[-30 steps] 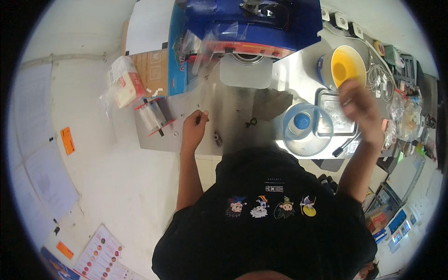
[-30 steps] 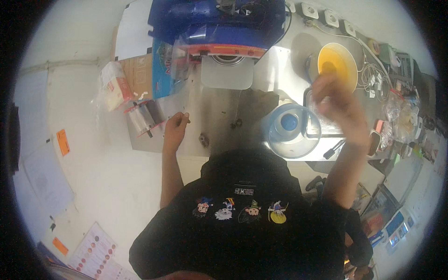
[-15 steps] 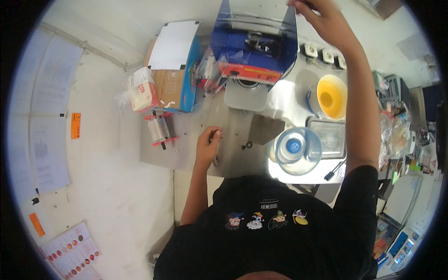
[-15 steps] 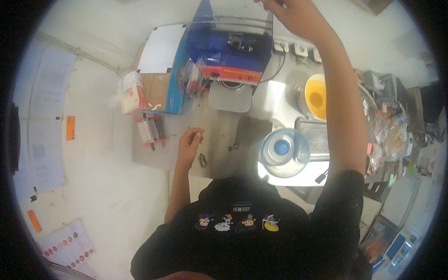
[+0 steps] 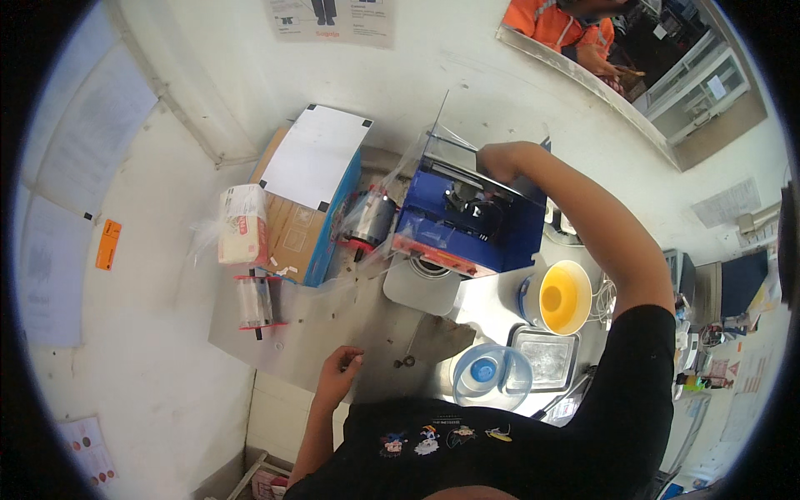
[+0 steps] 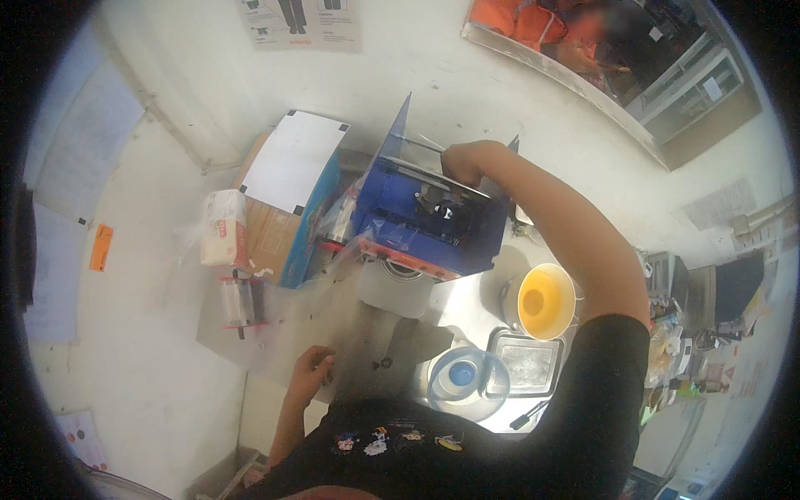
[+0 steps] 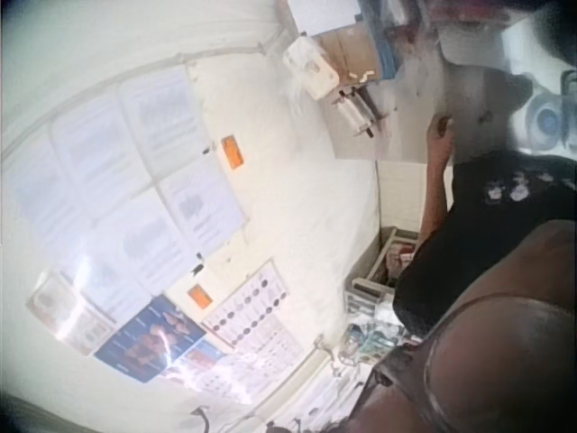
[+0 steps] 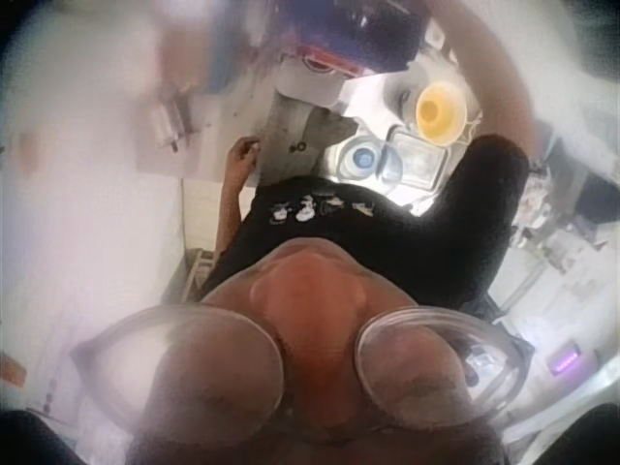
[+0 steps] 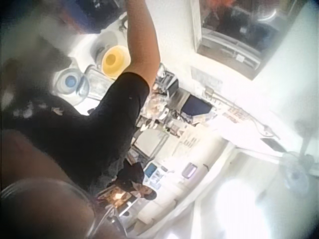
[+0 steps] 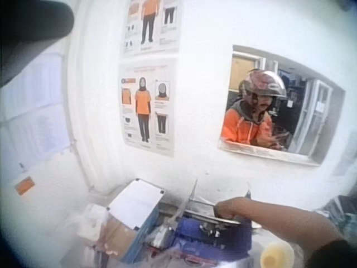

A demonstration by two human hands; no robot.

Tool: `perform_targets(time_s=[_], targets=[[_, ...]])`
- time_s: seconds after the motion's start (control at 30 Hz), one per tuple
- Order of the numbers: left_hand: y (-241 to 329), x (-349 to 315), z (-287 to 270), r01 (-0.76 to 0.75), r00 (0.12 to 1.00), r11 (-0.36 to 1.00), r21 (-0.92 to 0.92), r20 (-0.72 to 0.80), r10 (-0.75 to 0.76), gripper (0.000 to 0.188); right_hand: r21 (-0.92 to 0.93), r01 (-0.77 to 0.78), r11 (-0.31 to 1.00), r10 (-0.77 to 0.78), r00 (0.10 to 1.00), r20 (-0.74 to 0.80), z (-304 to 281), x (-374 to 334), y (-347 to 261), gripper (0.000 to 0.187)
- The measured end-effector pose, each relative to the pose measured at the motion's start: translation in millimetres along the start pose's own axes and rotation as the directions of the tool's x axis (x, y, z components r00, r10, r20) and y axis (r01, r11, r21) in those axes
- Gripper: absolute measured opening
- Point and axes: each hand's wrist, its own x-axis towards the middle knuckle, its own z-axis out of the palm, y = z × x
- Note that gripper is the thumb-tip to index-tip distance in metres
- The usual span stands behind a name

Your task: The person assembles a blue and red kitchen appliance, likely a meat grinder, by inserting a metal rod and attaching small black components. They handle the appliance body, a metal rod, and small black parts, using their hands to fit the pieces together on a cluttered countertop.

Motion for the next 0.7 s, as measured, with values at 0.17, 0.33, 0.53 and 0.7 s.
perform_targets(time_s=[0.17,0.33,0.53,0.7], targets=[[35,26,2,-0.131,0.991,0.986,0.099,0.04,0.127,0.023,-0.085,-0.018,0.996,0.021,0.999,0.04,5,-2,1,0.03],[77,48,9,-0.249,0.966,0.952,0.177,0.119,0.23,0.022,-0.046,0.025,0.999,-0.022,0.998,0.067,8,-8,11,0.029],[160,50,20,-0.54,0.842,0.824,0.173,0.134,0.523,0.015,0.037,0.107,0.994,-0.106,0.994,-0.008,21,-4,39,0.031],[244,79,31,-0.846,0.502,0.494,0.2,-0.016,0.865,0.015,0.409,0.116,0.905,-0.045,0.983,-0.181,-2,-33,24,0.022]])
